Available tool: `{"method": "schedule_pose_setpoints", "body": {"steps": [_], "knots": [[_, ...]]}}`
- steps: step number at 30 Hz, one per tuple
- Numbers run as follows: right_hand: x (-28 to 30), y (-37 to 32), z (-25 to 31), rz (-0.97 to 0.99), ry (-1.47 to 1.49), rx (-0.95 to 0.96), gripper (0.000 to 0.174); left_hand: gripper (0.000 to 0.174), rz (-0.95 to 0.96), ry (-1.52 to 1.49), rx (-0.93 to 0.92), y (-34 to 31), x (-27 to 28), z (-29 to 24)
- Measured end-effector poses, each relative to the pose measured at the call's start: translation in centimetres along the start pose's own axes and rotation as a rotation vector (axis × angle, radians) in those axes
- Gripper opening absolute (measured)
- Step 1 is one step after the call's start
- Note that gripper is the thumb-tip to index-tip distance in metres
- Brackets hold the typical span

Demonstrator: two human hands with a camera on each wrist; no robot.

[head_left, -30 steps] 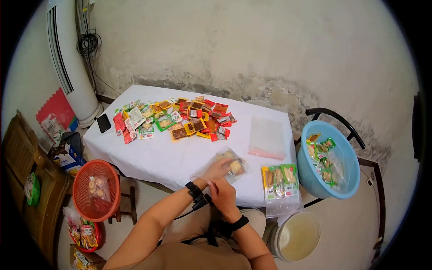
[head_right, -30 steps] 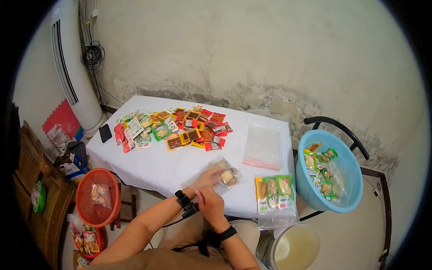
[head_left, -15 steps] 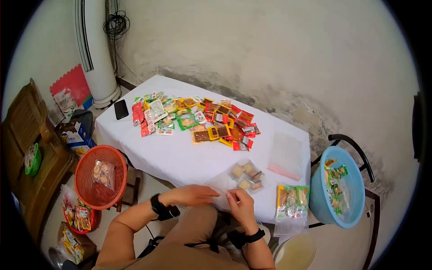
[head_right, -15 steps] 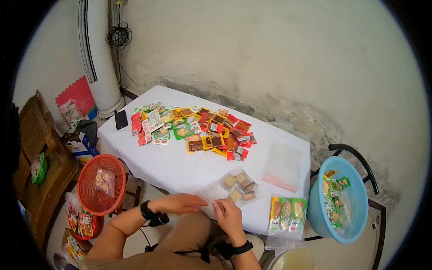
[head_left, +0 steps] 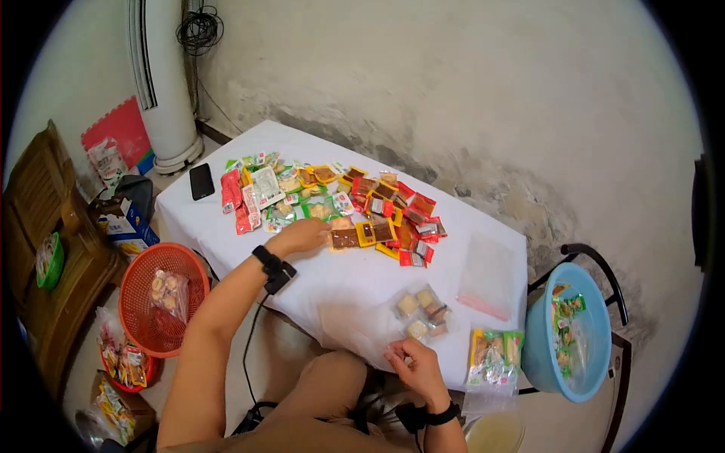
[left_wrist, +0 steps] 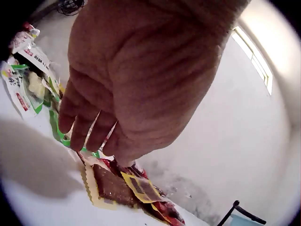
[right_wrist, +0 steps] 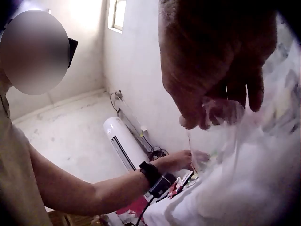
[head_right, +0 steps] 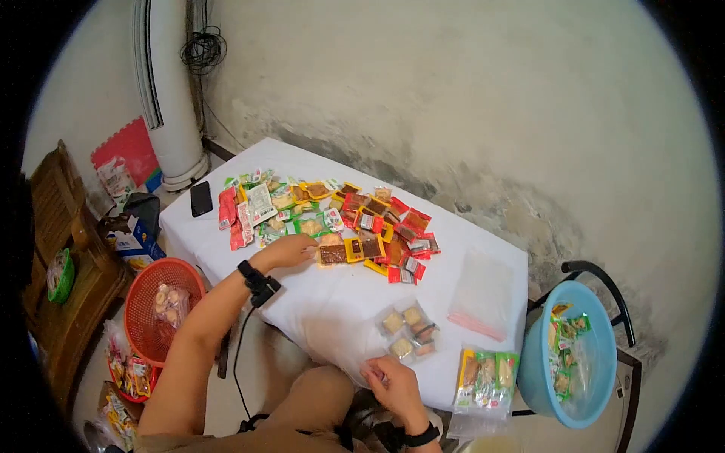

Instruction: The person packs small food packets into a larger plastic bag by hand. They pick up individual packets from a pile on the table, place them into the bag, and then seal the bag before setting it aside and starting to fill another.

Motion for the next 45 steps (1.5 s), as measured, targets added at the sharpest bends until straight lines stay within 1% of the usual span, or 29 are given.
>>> {"method": "schedule_pose_setpoints", "body": {"steps": [1, 2, 5, 6, 8, 9, 10, 12, 13, 14, 18, 20, 21, 23, 24, 26, 27, 28, 30, 31, 33, 34, 35, 36, 37, 38, 41, 43, 45], "knots": [[0.4, 0.2, 0.4, 0.005, -0.001, 0.009, 0.018, 0.034, -0.007, 0.059, -0.051, 0.6, 0.2, -0.7], [0.7, 0.2, 0.9, 0.085, -0.004, -0.006, 0.021, 0.034, -0.013, 0.06, -0.045, 1.2, -0.1, -1.0], [1.7, 0.6, 1.6, 0.239, -0.016, 0.001, 0.026, 0.036, -0.125, 0.035, -0.219, 3.7, -2.1, -0.9], [1.9, 0.8, 1.6, 0.311, -0.023, 0.016, 0.028, 0.036, -0.123, 0.03, -0.225, 4.2, -1.9, -1.3], [2.7, 1.5, 1.5, 0.305, -0.064, 0.022, 0.031, 0.038, -0.038, 0.169, -0.168, 5.3, -1.3, -2.4], [2.9, 1.5, 1.4, 0.302, -0.103, 0.037, 0.034, 0.046, -0.06, 0.25, -0.198, 5.8, -1.6, -2.1], [2.9, 1.4, 1.0, 0.297, -0.102, 0.021, 0.034, 0.046, -0.05, 0.243, -0.21, 6.2, -1.9, -1.8], [2.3, 1.1, 0.7, 0.265, -0.185, 0.124, 0.044, 0.054, 0.038, 0.289, -0.12, 7.2, -2.2, -1.4], [2.0, 0.8, 1.4, 0.298, -0.236, 0.121, 0.053, 0.058, 0.155, 0.377, -0.086, 7.8, -1.9, -1.5], [1.4, 0.5, 1.4, 0.292, -0.235, 0.11, 0.053, 0.058, 0.161, 0.376, -0.096, 7.8, -1.6, -1.7], [-1.2, -0.9, 0.7, 0.338, -0.311, 0.045, 0.047, 0.045, 0.291, 0.353, 0.008, 7.6, -0.9, -1.3], [-1.5, -0.9, 0.8, 0.161, -0.411, 0.119, 0.042, 0.033, 0.224, 0.462, -0.018, 7.5, -0.6, -1.2], [-1.8, -0.9, 0.4, 0.156, -0.412, 0.116, 0.042, 0.033, 0.223, 0.464, -0.024, 7.2, -0.4, -1.5], [-2.3, -1.1, -0.5, 0.061, -0.409, 0.131, 0.031, 0.024, 0.104, 0.263, 0.137, 6.3, 0.6, -1.4], [-2.5, -1.2, -0.8, 0.057, -0.407, 0.128, 0.031, 0.024, 0.106, 0.266, 0.134, 5.4, 1.2, -2.0], [-2.3, -1.3, -0.9, -0.054, -0.283, 0.138, 0.021, 0.022, -0.128, 0.069, 0.214, 3.4, 2.9, -2.4], [-2.3, -1.3, -0.7, -0.058, -0.28, 0.133, 0.021, 0.024, -0.239, 0.027, 0.282, 3.3, 2.8, -1.2], [-2.1, -1.3, -0.6, -0.09, -0.204, 0.074, 0.018, 0.024, -0.23, 0.031, 0.278, 2.4, 2.8, -0.5], [-1.8, -1.2, -0.3, -0.126, -0.124, 0.001, 0.015, 0.028, -0.488, -0.25, 0.17, 0.4, 3.2, 0.5], [-1.7, -1.1, -0.2, -0.154, -0.099, -0.008, 0.015, 0.029, -0.366, -0.622, 0.244, -0.7, 2.7, 0.2], [-1.6, -0.9, -0.3, -0.256, -0.03, 0.01, 0.017, 0.027, -0.161, -0.944, 0.173, -4.1, 1.7, -2.1], [-1.5, -0.6, -0.1, -0.272, -0.032, 0.0, 0.017, 0.031, 0.018, -1.169, 0.005, -5.9, 0.6, -2.8], [-1.3, -0.4, 0.1, -0.309, -0.013, -0.001, 0.016, 0.039, 0.135, -1.296, -0.066, -8.3, -0.2, -5.2], [-1.1, -0.3, 0.3, -0.343, 0.007, -0.001, 0.015, 0.042, 0.288, -1.247, -0.106, -10.6, -1.2, -6.6], [-1.1, -0.1, 0.4, -0.351, 0.01, -0.005, 0.015, 0.04, 0.367, -1.215, -0.093, -12.6, -1.7, -9.2], [-1.0, 0.0, 0.5, -0.349, 0.005, -0.022, 0.014, 0.039, 0.416, -1.179, 0.014, -14.1, -2.6, -11.6], [-1.5, -0.2, 0.2, -0.36, 0.01, -0.025, 0.014, 0.035, 0.397, -1.176, 0.031, -14.9, -5.7, -15.9], [-1.7, -0.3, -0.2, -0.383, 0.016, -0.012, 0.014, 0.034, 0.384, -1.197, 0.031, -14.3, -7.1, -16.6], [-1.6, -0.6, 0.0, -0.467, -0.088, 0.085, 0.012, 0.032, 0.42, -1.321, 0.102, -13.1, -8.6, -16.6]]}}
Point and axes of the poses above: each hand's wrist, its own y-axis towards the middle knuckle, its own x-axis out of the back of the hand, z = x × y, the point moved 3 cm from there along y, towards the middle knuckle, and after that the axes turned 3 degrees about z, right-handed, at the moved point
